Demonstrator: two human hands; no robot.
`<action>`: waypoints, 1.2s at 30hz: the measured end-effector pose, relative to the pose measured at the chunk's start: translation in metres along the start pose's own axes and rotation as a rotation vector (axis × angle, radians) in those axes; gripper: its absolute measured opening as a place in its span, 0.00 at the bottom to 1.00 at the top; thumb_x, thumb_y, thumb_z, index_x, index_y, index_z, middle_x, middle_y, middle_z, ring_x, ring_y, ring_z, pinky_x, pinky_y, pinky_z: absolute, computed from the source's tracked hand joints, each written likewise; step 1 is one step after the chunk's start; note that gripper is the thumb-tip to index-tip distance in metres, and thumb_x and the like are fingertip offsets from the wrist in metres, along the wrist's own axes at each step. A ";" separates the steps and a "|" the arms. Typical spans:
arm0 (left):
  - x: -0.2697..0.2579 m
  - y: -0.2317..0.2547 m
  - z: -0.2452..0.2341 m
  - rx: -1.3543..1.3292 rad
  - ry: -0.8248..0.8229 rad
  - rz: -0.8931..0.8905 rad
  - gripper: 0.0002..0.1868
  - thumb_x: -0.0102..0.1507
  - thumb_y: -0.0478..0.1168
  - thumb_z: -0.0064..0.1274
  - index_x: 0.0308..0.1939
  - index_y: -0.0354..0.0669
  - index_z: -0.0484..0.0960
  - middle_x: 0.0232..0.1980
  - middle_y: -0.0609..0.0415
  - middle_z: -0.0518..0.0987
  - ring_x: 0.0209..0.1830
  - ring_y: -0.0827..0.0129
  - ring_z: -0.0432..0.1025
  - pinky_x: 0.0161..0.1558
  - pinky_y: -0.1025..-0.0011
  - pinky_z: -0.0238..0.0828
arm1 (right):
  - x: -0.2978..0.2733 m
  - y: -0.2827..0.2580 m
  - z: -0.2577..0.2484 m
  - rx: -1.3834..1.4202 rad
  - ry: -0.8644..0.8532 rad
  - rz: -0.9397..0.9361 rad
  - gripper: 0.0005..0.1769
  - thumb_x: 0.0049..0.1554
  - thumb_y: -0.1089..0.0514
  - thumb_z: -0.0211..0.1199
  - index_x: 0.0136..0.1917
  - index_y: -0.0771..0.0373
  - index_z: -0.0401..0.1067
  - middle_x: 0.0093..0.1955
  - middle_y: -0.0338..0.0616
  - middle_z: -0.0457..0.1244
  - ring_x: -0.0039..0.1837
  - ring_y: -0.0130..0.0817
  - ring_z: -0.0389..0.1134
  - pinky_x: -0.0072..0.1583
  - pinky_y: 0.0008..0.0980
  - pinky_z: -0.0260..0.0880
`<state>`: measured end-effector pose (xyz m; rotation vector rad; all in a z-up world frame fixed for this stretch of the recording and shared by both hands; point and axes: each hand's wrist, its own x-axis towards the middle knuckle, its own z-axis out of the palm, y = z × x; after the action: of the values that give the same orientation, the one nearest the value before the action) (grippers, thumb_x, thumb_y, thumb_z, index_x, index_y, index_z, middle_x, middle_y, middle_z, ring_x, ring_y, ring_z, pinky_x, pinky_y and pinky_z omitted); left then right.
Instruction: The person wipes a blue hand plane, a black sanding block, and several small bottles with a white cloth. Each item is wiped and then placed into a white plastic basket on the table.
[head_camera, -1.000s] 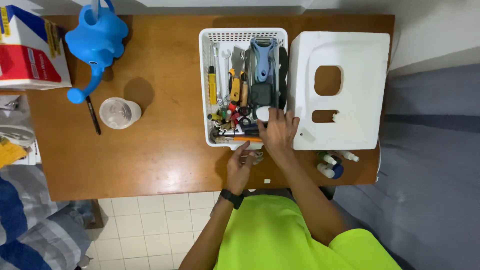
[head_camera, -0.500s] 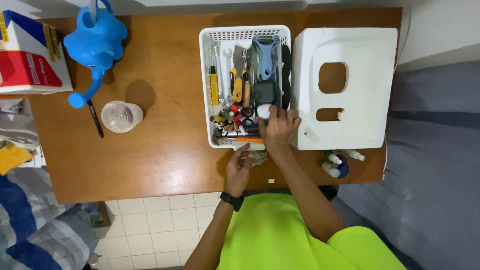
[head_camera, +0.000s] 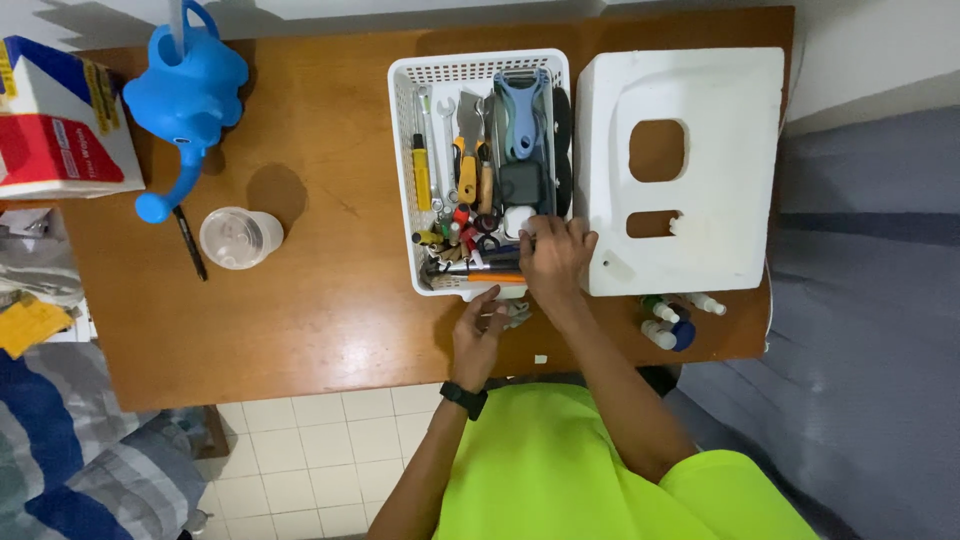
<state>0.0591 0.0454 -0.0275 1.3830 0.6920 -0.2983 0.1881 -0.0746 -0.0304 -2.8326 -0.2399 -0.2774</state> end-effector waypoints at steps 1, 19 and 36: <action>-0.002 0.007 0.001 0.002 -0.002 0.002 0.22 0.66 0.34 0.53 0.66 0.38 0.77 0.46 0.41 0.82 0.40 0.62 0.79 0.43 0.68 0.77 | -0.003 0.001 -0.005 0.000 0.003 0.002 0.08 0.52 0.54 0.73 0.44 0.51 0.75 0.37 0.39 0.66 0.44 0.41 0.65 0.49 0.42 0.53; -0.031 -0.031 0.066 0.286 -0.081 0.275 0.12 0.68 0.40 0.56 0.54 0.45 0.87 0.44 0.47 0.84 0.44 0.61 0.80 0.47 0.65 0.77 | -0.113 0.118 -0.178 0.561 0.028 0.158 0.05 0.63 0.64 0.61 0.51 0.60 0.77 0.44 0.42 0.69 0.45 0.41 0.69 0.49 0.37 0.69; -0.065 -0.073 0.196 0.657 -0.288 0.210 0.29 0.66 0.39 0.55 0.71 0.42 0.71 0.64 0.33 0.74 0.64 0.40 0.71 0.65 0.47 0.69 | -0.207 0.256 -0.129 0.479 -0.308 0.236 0.35 0.54 0.65 0.65 0.74 0.62 0.63 0.65 0.61 0.59 0.66 0.64 0.64 0.62 0.59 0.68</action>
<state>0.0204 -0.1701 -0.0396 1.9671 0.2007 -0.5764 0.0155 -0.3833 -0.0207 -2.3808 -0.0247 0.2399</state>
